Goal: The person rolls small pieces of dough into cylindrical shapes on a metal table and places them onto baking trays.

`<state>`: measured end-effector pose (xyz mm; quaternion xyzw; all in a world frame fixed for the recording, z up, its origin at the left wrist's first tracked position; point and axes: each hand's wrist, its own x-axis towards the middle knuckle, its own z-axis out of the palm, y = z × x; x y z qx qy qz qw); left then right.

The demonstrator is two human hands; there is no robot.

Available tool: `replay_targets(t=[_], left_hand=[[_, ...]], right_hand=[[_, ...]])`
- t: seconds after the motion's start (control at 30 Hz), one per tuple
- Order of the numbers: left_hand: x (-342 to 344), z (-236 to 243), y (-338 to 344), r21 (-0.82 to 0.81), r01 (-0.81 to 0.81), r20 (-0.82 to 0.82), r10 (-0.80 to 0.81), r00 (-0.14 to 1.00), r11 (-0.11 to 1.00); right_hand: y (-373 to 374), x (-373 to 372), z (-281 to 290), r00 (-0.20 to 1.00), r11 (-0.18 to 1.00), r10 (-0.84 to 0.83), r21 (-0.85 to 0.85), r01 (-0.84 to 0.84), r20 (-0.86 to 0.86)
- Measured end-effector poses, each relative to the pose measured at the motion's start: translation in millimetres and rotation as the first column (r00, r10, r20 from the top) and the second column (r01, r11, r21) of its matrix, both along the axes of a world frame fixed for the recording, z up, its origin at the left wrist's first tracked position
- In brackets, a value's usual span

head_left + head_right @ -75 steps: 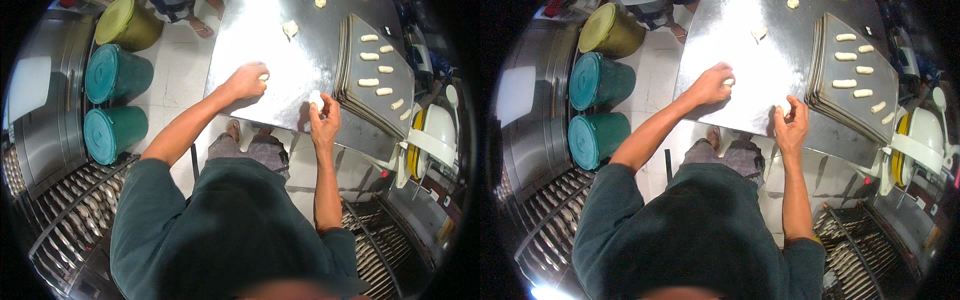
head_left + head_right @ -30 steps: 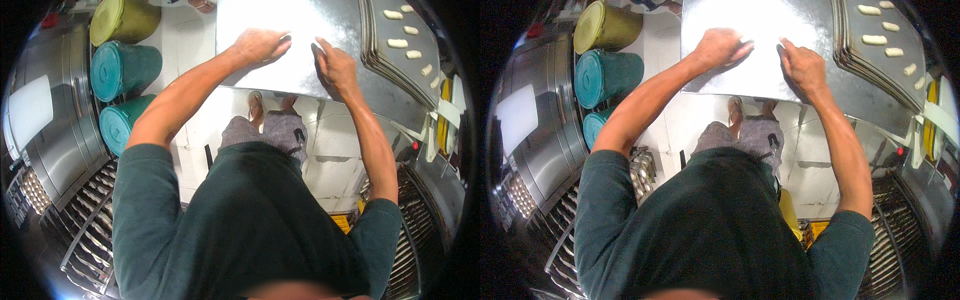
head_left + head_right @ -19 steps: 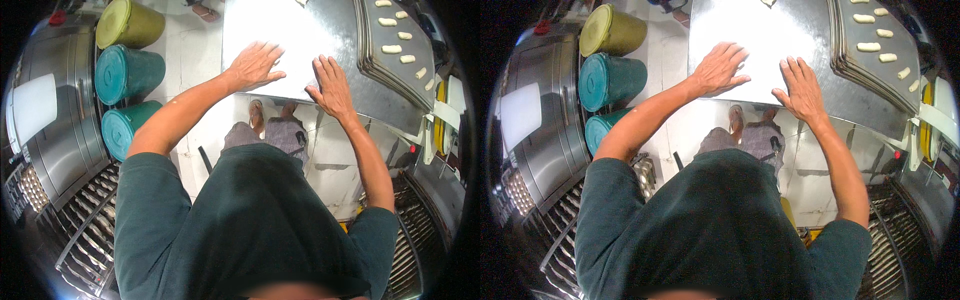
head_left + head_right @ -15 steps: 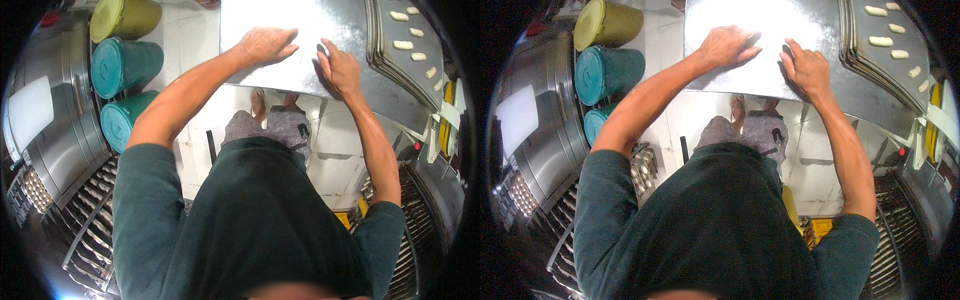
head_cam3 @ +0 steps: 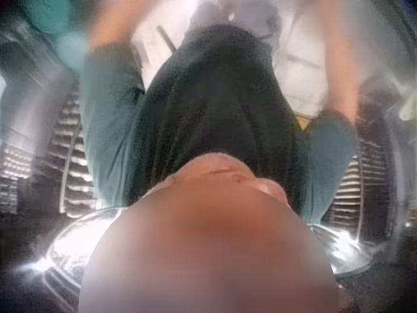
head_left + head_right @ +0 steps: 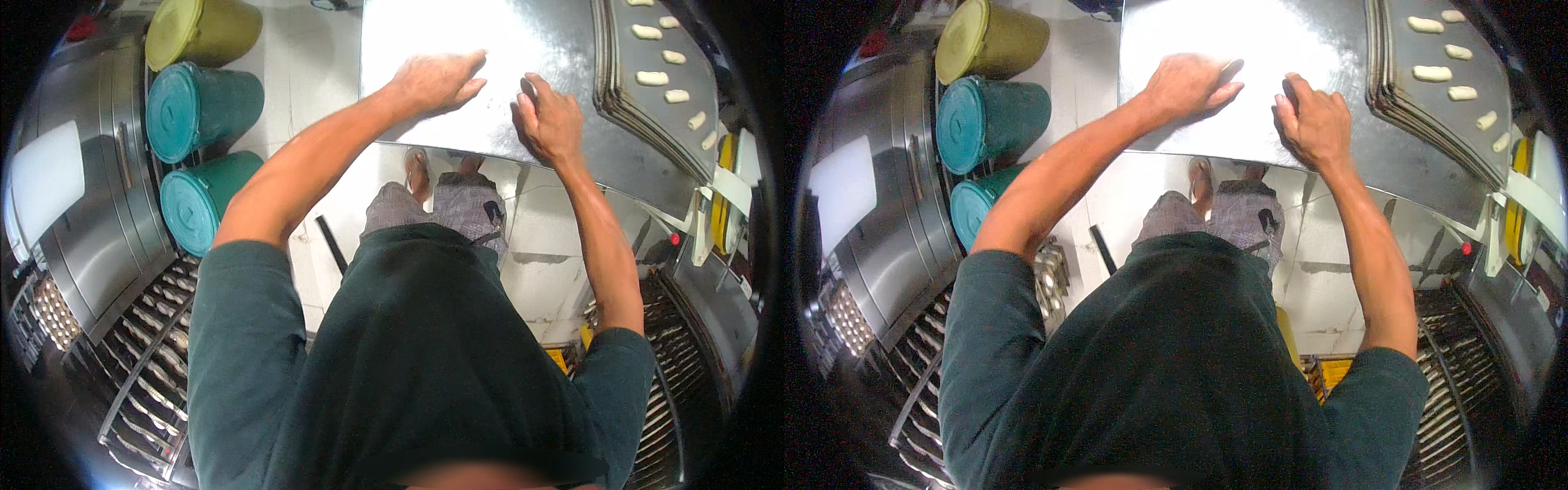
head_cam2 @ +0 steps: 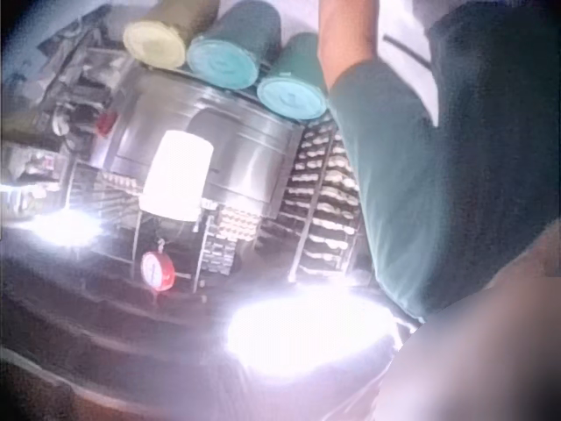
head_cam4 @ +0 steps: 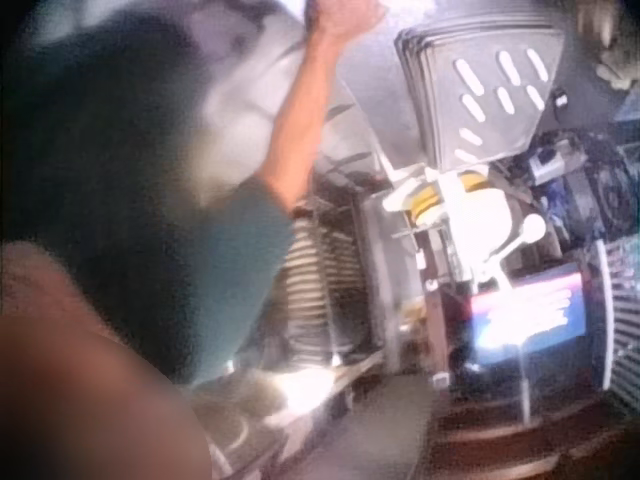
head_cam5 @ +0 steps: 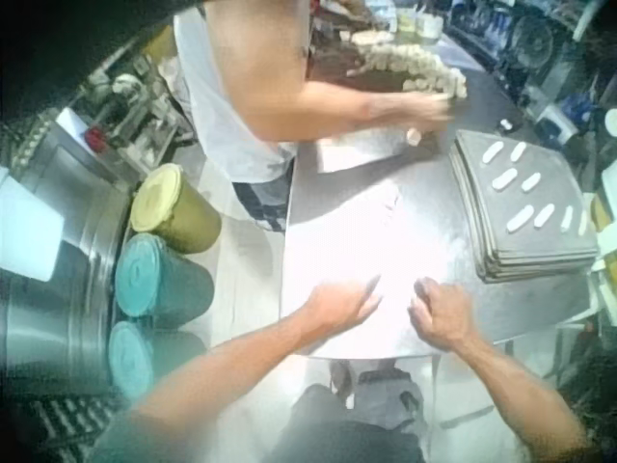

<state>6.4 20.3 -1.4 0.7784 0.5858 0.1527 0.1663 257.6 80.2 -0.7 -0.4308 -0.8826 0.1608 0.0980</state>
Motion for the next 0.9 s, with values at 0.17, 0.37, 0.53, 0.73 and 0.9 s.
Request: replay_targets(t=[0.17,0.37,0.53,0.73,0.9], left_hand=[[-6.1,-12.6,29.1,0.155,0.029,-0.019,-0.026,0.999,0.988],[25.9,-9.0,-83.7,0.158,-0.103,-0.113,0.121,0.986,0.982],[19.0,-13.6,-52.7,0.087,-0.031,-0.186,0.047,0.981,0.996],[19.7,-6.3,64.8,0.344,-0.269,0.08,0.257,0.963,0.9],[43.8,-12.9,-80.0,0.01,-0.135,-0.092,0.135,0.987,0.991]], right_hand=[[7.1,-7.4,-7.2,0.993,0.97,0.118,0.218,-0.111,-0.016],[-59.3,33.6,-8.7,0.989,0.966,0.143,0.214,-0.148,0.036],[-39.6,21.9,-15.1,0.984,0.978,0.078,0.178,-0.106,0.159],[56.5,-30.6,-22.1,0.997,0.943,-0.078,0.326,0.069,0.016],[-75.0,29.2,-2.3,0.994,0.996,0.071,0.048,-0.075,0.08]])
